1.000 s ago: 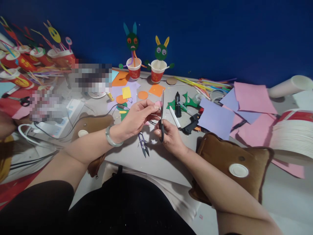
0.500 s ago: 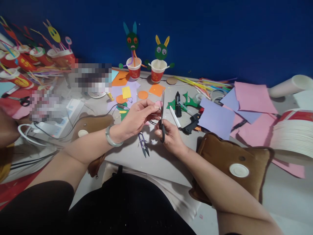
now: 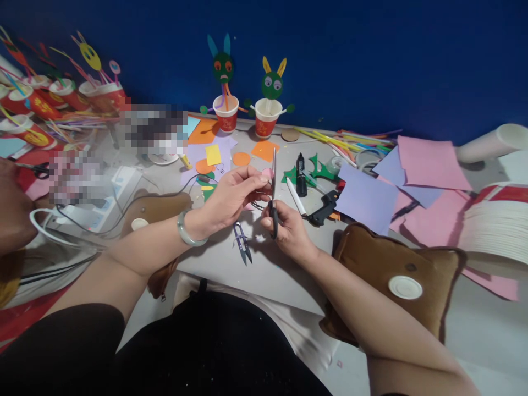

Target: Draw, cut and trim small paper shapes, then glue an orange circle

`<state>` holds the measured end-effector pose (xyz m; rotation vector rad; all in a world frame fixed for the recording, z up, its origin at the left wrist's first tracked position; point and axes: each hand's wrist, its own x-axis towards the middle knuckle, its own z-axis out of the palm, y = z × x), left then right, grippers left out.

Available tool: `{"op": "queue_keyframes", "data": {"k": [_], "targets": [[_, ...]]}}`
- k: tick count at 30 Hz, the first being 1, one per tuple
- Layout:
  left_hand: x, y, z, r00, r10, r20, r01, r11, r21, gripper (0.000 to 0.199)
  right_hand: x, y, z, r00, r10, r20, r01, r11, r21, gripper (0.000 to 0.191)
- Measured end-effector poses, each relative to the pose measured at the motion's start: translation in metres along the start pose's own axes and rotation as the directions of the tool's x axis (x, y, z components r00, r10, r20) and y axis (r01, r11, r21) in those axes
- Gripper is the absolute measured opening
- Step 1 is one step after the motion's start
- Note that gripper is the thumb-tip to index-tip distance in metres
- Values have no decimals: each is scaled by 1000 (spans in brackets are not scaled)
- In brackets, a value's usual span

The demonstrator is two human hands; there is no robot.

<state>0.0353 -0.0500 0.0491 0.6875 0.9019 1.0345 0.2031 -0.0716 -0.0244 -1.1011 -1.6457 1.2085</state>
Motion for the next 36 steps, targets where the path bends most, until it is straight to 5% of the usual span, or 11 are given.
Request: {"op": "queue_keyframes", "data": {"k": [36], "targets": [[8,-7,-11,986,124,111,-124,992,-8,23,-1,-3,-1,1000,5,-21,-5,1000,-30,71]]}}
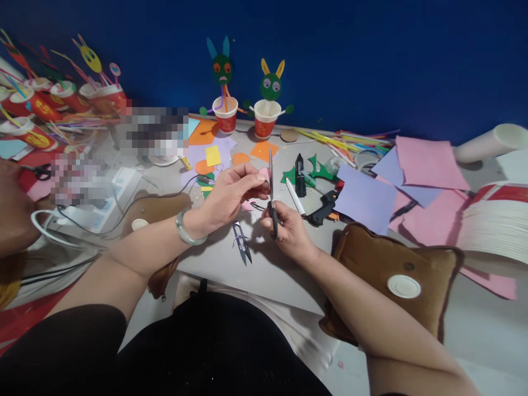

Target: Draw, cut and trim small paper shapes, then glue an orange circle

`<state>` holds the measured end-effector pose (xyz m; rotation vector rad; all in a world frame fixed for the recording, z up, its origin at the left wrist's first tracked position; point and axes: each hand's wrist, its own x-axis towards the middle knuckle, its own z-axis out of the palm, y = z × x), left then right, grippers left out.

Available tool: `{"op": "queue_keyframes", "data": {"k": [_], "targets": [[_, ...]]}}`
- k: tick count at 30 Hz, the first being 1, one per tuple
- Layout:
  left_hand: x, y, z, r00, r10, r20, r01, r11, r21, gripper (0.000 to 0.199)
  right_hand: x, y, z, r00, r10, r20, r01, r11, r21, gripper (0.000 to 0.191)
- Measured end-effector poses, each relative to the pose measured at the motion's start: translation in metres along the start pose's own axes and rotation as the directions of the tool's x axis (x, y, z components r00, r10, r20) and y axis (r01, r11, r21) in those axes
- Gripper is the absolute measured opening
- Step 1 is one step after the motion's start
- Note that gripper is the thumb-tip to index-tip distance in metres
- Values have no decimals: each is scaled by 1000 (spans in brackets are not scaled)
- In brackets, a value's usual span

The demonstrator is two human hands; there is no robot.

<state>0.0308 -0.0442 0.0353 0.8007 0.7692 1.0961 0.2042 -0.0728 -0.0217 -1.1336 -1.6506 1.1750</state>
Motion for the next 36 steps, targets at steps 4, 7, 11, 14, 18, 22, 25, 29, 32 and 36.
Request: {"op": "queue_keyframes", "data": {"k": [4,7,11,14,18,22,25,29,32,36], "targets": [[0,0,0,999,29,23,-29,999,-16,23,0,0,0,1000,-3,0,3,1000,-6,73],[0,1,0,1000,22,10,-21,1000,-9,22,0,0,-1,1000,5,6,-5,1000,-9,73],[0,3,1,1000,18,-6,-18,1000,-4,21,0,0,-1,1000,-5,7,5,1000,-4,72],[1,3,1,1000,25,-4,-25,1000,-15,21,0,-1,0,1000,3,-1,-3,1000,-5,73],[2,2,0,1000,13,-15,-13,1000,6,23,0,-1,1,1000,8,-1,-8,1000,16,73],[3,4,0,1000,14,-20,-13,1000,19,24,-1,-1,0,1000,10,1,-10,1000,17,73],[3,5,0,1000,23,-13,-23,999,27,24,-1,-1,0,1000,14,4,-14,1000,18,73],[3,5,-2,999,53,-11,-53,998,26,22,0,-2,1,1000,15,3,-15,1000,15,73],[4,5,-2,998,59,-12,-59,998,32,22,-1,-2,0,1000,14,3,-14,1000,17,74],[3,6,-1,999,52,-10,-52,998,42,22,-2,-1,0,1000,8,2,-9,1000,26,73]]}}
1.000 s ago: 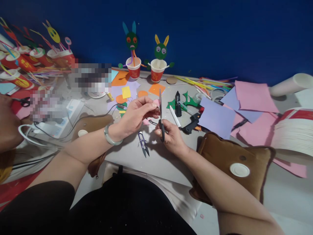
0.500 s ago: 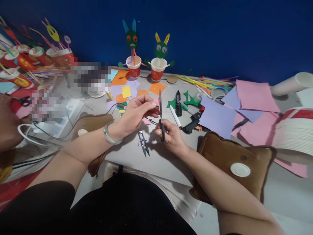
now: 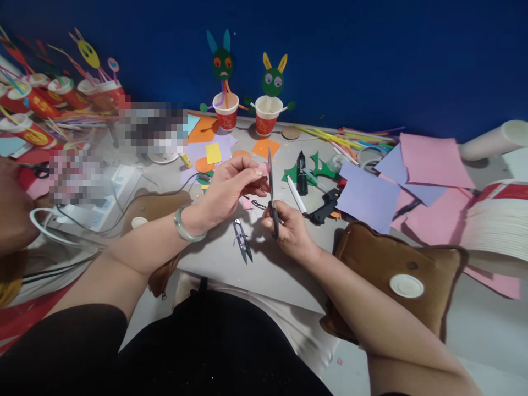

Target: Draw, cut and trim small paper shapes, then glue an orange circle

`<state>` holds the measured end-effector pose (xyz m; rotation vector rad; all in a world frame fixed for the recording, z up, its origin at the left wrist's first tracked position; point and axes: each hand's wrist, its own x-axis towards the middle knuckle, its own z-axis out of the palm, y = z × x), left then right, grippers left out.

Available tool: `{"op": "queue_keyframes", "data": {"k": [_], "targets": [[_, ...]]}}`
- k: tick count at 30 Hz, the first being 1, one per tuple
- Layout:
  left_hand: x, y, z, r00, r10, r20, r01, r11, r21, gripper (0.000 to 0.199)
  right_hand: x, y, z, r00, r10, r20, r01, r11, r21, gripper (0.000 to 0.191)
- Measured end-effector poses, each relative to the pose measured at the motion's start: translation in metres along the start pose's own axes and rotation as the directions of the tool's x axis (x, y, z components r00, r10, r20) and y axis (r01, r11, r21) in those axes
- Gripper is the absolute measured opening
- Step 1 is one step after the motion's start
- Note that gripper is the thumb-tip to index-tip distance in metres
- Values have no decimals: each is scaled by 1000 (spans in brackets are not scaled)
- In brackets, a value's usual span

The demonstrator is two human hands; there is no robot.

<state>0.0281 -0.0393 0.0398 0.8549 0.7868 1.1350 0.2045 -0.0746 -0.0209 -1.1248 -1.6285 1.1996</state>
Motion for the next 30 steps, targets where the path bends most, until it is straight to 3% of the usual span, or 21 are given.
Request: {"op": "queue_keyframes", "data": {"k": [30], "targets": [[-1,5,0,1000,16,-22,-15,999,51,22,0,-5,0,1000,5,19,-5,999,-37,72]]}}
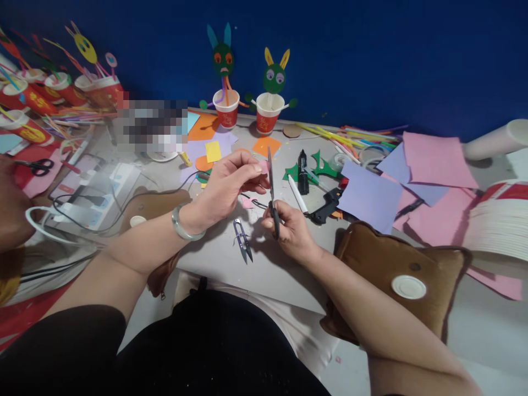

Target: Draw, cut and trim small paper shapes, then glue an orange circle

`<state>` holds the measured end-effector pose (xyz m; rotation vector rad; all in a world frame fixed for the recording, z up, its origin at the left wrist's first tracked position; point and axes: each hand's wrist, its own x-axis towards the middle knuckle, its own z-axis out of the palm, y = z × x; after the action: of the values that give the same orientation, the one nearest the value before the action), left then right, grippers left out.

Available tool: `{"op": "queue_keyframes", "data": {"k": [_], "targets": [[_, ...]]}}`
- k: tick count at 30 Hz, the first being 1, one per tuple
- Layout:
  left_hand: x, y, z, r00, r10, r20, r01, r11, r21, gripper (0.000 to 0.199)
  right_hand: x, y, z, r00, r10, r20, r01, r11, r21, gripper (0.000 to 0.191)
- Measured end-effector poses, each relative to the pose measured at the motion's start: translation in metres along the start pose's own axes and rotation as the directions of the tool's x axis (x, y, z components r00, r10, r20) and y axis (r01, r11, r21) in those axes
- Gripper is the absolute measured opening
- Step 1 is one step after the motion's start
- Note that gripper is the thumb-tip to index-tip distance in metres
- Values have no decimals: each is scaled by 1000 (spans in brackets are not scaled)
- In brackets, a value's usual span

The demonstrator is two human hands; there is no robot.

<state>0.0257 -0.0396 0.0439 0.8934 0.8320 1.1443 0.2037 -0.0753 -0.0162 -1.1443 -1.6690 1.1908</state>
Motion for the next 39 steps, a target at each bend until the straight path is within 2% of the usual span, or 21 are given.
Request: {"op": "queue_keyframes", "data": {"k": [24,28,31,39], "targets": [[4,2,0,999,-2,-44,2,1000,11,23,0,-1,-1,1000,21,12,-21,1000,-6,72],[2,1,-2,999,31,12,-31,999,-28,23,0,0,-1,1000,19,8,-19,1000,-8,73],[2,0,-3,998,37,44,-37,999,1,28,1,-1,-1,1000,23,10,-23,1000,-10,74],[3,-1,-3,999,43,22,-44,999,23,25,0,-1,-1,1000,21,12,-21,1000,-6,72]]}}
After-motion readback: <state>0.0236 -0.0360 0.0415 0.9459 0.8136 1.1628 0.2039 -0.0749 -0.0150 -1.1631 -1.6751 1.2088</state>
